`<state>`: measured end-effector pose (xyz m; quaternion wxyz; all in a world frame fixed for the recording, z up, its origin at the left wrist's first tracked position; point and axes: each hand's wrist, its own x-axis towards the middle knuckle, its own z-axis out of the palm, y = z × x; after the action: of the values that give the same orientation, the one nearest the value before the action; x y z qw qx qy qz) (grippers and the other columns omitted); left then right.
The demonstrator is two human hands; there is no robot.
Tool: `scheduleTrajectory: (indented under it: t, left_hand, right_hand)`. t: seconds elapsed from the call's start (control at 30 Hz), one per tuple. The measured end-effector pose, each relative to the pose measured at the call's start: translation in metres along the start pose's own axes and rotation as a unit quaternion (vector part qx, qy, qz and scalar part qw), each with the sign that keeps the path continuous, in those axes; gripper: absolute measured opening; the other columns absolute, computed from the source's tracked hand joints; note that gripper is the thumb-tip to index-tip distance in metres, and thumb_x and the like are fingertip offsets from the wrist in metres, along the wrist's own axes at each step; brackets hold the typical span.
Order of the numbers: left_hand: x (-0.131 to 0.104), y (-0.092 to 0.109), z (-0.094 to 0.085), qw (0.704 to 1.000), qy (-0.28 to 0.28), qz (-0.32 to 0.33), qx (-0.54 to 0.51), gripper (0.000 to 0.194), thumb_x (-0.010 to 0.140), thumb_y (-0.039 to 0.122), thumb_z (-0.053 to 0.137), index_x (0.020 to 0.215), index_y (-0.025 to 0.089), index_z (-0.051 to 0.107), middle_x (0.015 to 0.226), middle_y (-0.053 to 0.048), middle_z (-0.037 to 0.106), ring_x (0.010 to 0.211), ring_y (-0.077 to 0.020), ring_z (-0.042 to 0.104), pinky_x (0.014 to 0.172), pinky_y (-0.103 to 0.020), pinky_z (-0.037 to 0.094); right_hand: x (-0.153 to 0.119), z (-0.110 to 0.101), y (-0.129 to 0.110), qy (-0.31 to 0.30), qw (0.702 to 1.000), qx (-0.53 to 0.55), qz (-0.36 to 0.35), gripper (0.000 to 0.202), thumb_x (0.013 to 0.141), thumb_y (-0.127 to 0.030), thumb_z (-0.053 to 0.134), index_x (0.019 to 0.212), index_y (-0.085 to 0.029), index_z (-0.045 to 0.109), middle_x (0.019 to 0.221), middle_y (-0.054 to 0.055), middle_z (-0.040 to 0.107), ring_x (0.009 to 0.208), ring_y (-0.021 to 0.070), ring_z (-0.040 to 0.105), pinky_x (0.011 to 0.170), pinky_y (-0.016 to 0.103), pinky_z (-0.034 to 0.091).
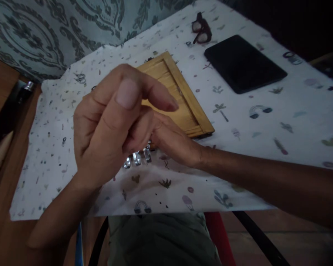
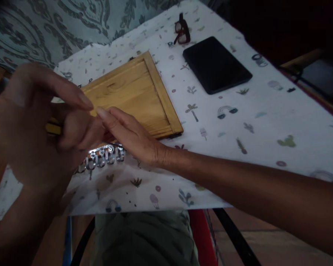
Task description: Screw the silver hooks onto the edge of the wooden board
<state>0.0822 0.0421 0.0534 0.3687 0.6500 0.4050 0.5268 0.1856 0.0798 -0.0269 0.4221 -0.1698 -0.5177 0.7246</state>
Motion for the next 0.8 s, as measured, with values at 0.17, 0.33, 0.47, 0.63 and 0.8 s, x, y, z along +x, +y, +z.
scheduleTrajectory:
  t: [0.17,0.33,0.47,0.63,0.8]
  left_hand:
    - [-0.002,-0.002,0.009,0.997,0.051,0.024,0.045,0.047,0.104,0.046,0.041,0.075,0.018,0.065,0.080,-0.001,0.068,0.040,-0.0027,0.043,0.036,-0.025,0.032]
    - [-0.009,-0.002,0.013,0.989,0.103,0.050,0.092,0.053,0.104,0.051,0.032,0.080,0.017,0.065,0.089,-0.004,0.072,0.044,-0.0050,0.046,0.038,-0.028,0.034]
    - [-0.011,0.002,0.017,0.986,0.118,0.024,0.117,0.048,0.100,0.059,0.036,0.082,0.021,0.060,0.091,0.000,0.068,0.046,-0.0028,0.040,0.042,-0.027,0.031]
    - [-0.011,0.003,0.023,0.981,0.144,0.046,0.125,0.049,0.101,0.060,0.030,0.092,0.026,0.064,0.087,0.000,0.065,0.045,-0.0034,0.036,0.043,-0.030,0.030]
    - [-0.010,0.002,0.017,0.986,0.123,0.052,0.098,0.041,0.101,0.056,0.039,0.090,0.025,0.065,0.092,0.002,0.068,0.044,-0.0024,0.038,0.040,-0.027,0.029]
  right_hand:
    - [0.000,0.000,0.002,-0.011,0.999,0.036,0.014,0.026,0.099,-0.028,0.049,0.074,-0.024,0.054,0.072,-0.005,0.061,0.074,0.0114,0.062,0.076,0.025,0.054]
    - [0.000,-0.001,0.000,-0.001,1.000,-0.001,0.009,0.030,0.101,-0.035,0.047,0.074,-0.023,0.052,0.071,-0.005,0.055,0.074,0.0112,0.057,0.075,0.025,0.052]
    - [0.001,-0.001,0.003,-0.008,1.000,-0.009,-0.009,0.033,0.101,-0.043,0.044,0.076,-0.023,0.051,0.076,-0.003,0.053,0.077,0.0119,0.054,0.078,0.027,0.050]
    - [0.002,-0.001,0.007,-0.008,1.000,-0.004,-0.016,0.035,0.099,-0.048,0.046,0.076,-0.023,0.051,0.078,-0.002,0.053,0.079,0.0129,0.054,0.078,0.028,0.050]
    - [0.001,-0.001,0.007,-0.010,1.000,0.017,0.005,0.036,0.097,-0.053,0.050,0.077,-0.023,0.052,0.075,-0.003,0.056,0.074,0.0126,0.057,0.075,0.028,0.051]
